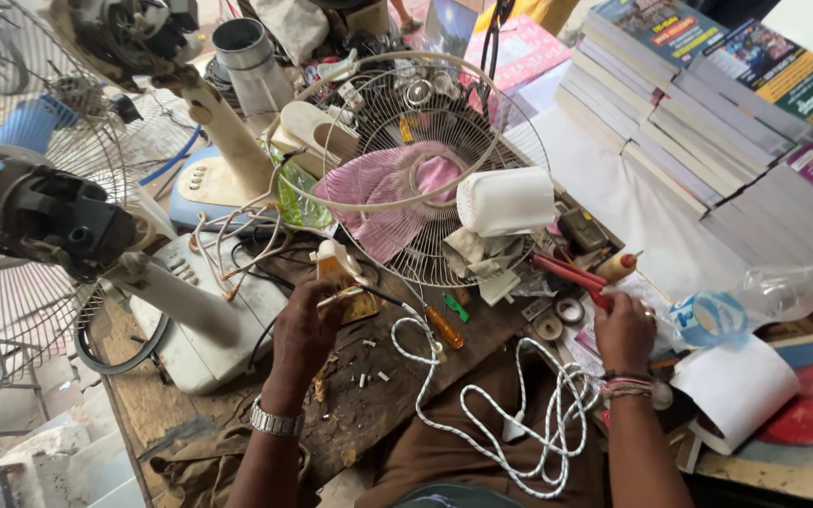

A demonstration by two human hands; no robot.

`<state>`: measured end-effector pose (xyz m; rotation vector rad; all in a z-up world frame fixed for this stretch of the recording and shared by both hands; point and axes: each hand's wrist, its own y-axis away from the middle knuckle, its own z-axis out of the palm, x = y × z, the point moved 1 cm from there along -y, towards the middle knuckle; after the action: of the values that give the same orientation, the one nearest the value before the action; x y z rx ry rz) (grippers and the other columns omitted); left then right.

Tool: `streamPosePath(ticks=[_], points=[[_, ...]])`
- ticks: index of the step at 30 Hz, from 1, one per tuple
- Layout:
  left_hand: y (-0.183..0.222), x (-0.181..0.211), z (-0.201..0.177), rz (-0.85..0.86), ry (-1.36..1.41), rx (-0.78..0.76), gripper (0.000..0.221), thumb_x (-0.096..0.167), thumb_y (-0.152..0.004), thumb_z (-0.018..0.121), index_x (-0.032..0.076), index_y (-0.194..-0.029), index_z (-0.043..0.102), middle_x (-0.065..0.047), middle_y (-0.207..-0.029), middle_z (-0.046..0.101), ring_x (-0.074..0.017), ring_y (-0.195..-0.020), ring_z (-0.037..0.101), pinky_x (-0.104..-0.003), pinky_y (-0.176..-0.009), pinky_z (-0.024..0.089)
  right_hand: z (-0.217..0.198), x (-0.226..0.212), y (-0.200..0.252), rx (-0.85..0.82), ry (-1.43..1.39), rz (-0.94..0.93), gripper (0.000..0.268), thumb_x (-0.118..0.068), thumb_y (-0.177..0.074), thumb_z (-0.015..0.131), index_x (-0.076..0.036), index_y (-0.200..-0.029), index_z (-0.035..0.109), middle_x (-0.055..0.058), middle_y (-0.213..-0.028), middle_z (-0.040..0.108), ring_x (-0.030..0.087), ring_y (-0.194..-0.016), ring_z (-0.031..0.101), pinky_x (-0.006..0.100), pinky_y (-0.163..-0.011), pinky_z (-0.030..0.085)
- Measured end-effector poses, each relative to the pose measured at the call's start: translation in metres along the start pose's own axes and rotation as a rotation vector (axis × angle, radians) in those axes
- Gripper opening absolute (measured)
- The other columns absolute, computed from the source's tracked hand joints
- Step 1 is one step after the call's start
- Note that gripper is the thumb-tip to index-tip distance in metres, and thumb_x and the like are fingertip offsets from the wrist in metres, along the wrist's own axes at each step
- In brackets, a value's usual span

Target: The person works on a small electrical switch or socket, using a screwdriver to tighten screws and adjust internal components. They repeatedly open and close the device, manipulate wires, and reposition parts on a cluttered workbench.

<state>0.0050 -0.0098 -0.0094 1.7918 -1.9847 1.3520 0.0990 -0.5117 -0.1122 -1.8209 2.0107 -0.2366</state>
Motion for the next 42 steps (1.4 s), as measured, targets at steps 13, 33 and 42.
streamPosePath(ticks=[13, 33, 42], points=[[-0.005, 0.007, 0.012, -0.034, 0.019, -0.048, 0.075, 0.029, -0.091, 0.074, 0.010, -0.148, 0.029, -0.019, -0.118, 0.074, -0.0356, -0.089, 0.076, -0.045, -0.068, 0.060, -0.002, 0.012, 0.004, -0.116, 0.173, 0.016, 0.031, -0.025, -0.081, 0.077, -0.018, -0.111, 0.074, 0.006, -0.118, 0.071, 0.033, -0.116, 0.062, 0.055, -0.100, 0.046], [0.001, -0.014, -0.003, -0.346, 0.393, -0.040, 0.080, 0.022, -0.098, 0.067, 0.023, -0.162, 0.020, -0.022, -0.154, 0.050, -0.0295, -0.124, 0.067, -0.044, -0.099, 0.059, -0.031, 0.036, 0.027, -0.109, 0.324, 0.136, 0.039, -0.047, -0.079, 0.077, -0.018, -0.105, 0.078, 0.012, -0.108, 0.072, 0.036, -0.108, 0.065, 0.052, -0.099, 0.050], [-0.001, -0.012, 0.002, -0.219, 0.777, -0.058, 0.091, 0.003, -0.097, 0.071, 0.018, -0.166, 0.013, -0.022, -0.155, 0.046, -0.0316, -0.131, 0.059, -0.042, -0.109, 0.052, -0.098, 0.019, 0.038, 0.101, 0.014, -0.059, 0.024, -0.025, -0.090, 0.088, -0.010, -0.100, 0.071, 0.010, -0.097, 0.067, 0.028, -0.094, 0.063, 0.041, -0.089, 0.055]])
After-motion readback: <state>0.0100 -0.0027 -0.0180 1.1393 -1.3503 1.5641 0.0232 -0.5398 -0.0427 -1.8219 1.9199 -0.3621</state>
